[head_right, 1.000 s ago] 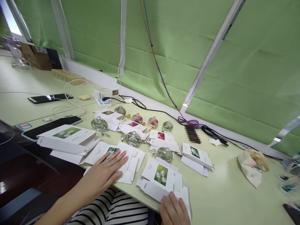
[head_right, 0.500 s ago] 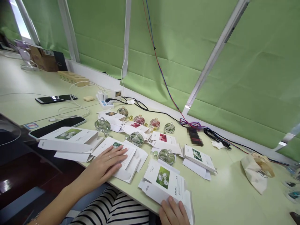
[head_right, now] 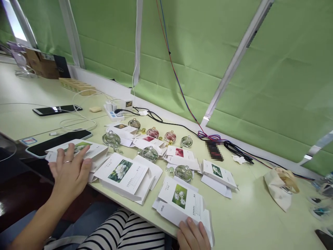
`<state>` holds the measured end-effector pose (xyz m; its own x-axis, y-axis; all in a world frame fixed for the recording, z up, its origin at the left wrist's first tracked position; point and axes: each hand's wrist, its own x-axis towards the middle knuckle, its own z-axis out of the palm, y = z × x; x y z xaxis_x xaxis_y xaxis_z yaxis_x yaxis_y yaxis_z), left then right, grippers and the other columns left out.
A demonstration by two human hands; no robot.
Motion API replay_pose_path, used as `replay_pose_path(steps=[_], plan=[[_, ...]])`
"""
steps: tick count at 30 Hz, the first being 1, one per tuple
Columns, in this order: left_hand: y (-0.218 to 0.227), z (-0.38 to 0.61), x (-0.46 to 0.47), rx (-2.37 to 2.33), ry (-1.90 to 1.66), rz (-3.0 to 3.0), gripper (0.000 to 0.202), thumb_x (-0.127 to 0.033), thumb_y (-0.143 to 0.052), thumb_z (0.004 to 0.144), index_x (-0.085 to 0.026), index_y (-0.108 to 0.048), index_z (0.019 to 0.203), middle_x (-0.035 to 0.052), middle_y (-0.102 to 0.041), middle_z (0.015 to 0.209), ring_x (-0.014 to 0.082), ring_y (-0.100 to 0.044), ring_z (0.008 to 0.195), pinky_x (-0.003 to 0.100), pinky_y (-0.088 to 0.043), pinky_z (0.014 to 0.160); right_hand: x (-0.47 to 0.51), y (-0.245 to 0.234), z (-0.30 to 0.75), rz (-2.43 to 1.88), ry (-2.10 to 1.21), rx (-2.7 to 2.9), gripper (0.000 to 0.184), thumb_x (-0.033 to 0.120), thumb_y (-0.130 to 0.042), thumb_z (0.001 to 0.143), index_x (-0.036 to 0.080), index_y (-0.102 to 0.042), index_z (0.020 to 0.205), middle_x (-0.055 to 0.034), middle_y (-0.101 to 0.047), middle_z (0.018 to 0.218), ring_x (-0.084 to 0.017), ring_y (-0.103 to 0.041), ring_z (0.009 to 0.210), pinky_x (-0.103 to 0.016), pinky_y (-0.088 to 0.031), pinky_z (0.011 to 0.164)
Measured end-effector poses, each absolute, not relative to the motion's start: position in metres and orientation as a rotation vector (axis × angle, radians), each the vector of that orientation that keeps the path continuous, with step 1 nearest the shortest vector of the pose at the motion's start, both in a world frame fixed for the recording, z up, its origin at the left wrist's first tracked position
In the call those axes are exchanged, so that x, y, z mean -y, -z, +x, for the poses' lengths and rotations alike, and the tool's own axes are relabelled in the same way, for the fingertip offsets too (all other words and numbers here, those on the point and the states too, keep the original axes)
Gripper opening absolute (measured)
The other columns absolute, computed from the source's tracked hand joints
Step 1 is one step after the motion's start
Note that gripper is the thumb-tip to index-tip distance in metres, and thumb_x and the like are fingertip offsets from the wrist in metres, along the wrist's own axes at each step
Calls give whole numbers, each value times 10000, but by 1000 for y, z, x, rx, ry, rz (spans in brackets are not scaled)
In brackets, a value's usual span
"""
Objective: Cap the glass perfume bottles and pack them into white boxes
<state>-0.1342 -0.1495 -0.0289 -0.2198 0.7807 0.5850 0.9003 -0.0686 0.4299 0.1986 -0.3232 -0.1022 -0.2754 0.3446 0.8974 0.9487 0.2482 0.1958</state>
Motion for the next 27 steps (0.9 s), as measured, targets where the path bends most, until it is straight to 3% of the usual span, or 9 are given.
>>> replay_pose_path(steps=[5,13,22,24,27], plan=[[28,-133,139,2033,1171,-1865,466,-360,-235,968,-104,-473,1277,217,-235,1466,401,-131,1353,665,-146,1008,323,102,199,-1193,1034,1763,300,111,-394,889,240,-625,1030,29,-737,801,-155,-666,957,-329,-389,1031],[26,-134,135,2043,1276,-1854,448,-364,-264,967,-116,-455,1288,177,-205,1487,366,-120,1366,623,-124,1044,324,107,200,-1215,1025,1759,287,85,-410,867,224,-662,866,26,-723,728,-157,-670,948,-348,-399,1019],[32,-140,147,1889,1431,-1842,458,-343,-260,962,-127,-363,1353,174,-162,1501,347,-96,1376,599,-86,1069,321,103,204,-1193,1102,1711,367,118,-393,887,234,-583,1179,16,-728,752,-162,-690,888,-327,-431,990],[34,-138,156,1743,1457,-1908,441,-291,-264,960,-168,-319,1380,127,-145,1515,327,-100,1380,569,-86,1090,319,101,201,-1212,1104,1683,398,106,-387,886,220,-548,1232,9,-729,759,-162,-688,895,-322,-432,989],[40,-129,174,1398,1468,-2060,538,-171,-316,926,-346,-180,1416,-19,-121,1529,288,-163,1376,539,-125,1116,319,99,198,-1234,1110,1651,412,112,-398,886,218,-517,1267,0,-733,796,-170,-688,897,-329,-440,978]])
